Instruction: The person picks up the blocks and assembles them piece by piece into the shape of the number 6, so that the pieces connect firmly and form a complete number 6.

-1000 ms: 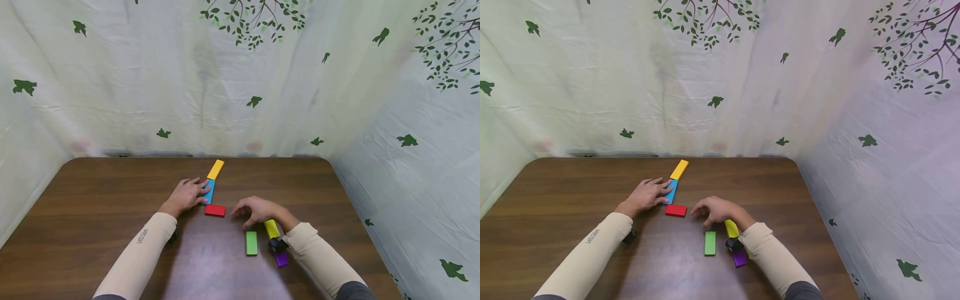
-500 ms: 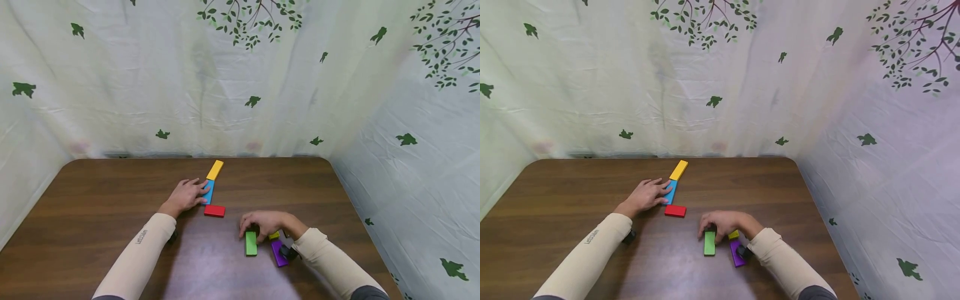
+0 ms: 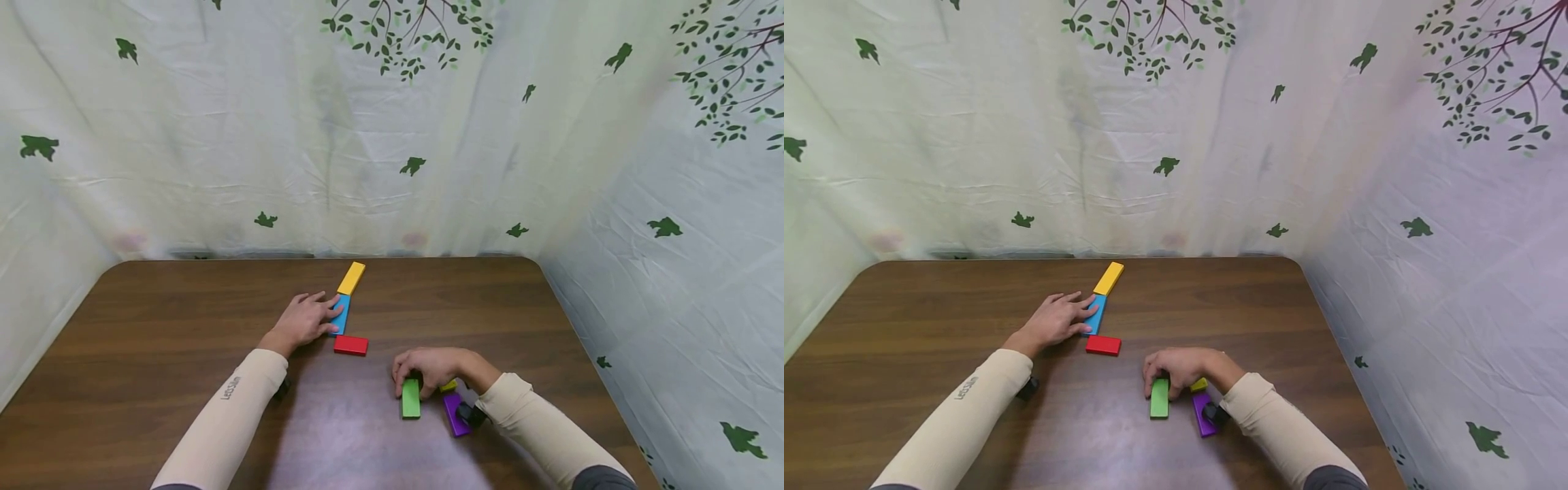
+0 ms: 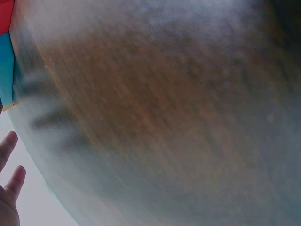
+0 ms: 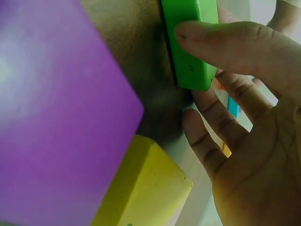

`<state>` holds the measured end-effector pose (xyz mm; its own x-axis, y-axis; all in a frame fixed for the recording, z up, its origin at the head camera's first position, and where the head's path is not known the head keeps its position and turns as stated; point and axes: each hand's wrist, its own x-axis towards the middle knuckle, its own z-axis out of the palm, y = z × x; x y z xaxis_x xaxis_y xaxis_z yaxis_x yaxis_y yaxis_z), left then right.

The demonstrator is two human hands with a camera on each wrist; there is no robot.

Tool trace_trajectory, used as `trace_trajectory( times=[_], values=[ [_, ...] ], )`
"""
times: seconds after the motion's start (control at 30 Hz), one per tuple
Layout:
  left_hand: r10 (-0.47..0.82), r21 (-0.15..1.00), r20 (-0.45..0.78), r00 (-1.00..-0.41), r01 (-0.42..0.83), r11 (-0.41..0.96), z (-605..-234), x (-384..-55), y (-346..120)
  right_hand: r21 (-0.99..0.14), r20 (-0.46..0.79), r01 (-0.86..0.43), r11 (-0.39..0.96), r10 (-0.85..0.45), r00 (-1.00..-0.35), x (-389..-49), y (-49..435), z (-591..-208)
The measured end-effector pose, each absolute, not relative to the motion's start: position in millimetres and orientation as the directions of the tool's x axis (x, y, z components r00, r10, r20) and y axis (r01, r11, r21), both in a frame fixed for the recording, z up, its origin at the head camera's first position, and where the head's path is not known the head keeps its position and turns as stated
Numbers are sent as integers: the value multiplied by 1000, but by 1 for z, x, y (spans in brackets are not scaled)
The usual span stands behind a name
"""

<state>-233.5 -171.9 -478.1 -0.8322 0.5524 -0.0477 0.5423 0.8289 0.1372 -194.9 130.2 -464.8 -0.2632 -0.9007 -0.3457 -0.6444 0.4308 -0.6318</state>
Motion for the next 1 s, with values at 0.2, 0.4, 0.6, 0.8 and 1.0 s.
trace_trajectory(
  times=[0.2,0.4,0.6,0.8,1.0],
  values=[
    [553,135,-51,-832,543,829,-478,-233,-173,-631,-328,-646,431,-902,-281,-196,130,-466],
    [544,149,-69,-836,531,834,-479,-233,-172,-639,-278,-646,418,-908,-313,-198,131,-470],
    [551,141,-60,-833,539,830,-478,-232,-171,-619,-236,-671,409,-911,-339,-200,129,-471],
    [555,134,-51,-830,545,827,-479,-233,-172,-597,-159,-686,416,-900,-407,-204,128,-473],
    [553,133,-50,-831,543,829,-480,-233,-173,-571,-118,-666,479,-851,-511,-209,125,-473]
  ],
)
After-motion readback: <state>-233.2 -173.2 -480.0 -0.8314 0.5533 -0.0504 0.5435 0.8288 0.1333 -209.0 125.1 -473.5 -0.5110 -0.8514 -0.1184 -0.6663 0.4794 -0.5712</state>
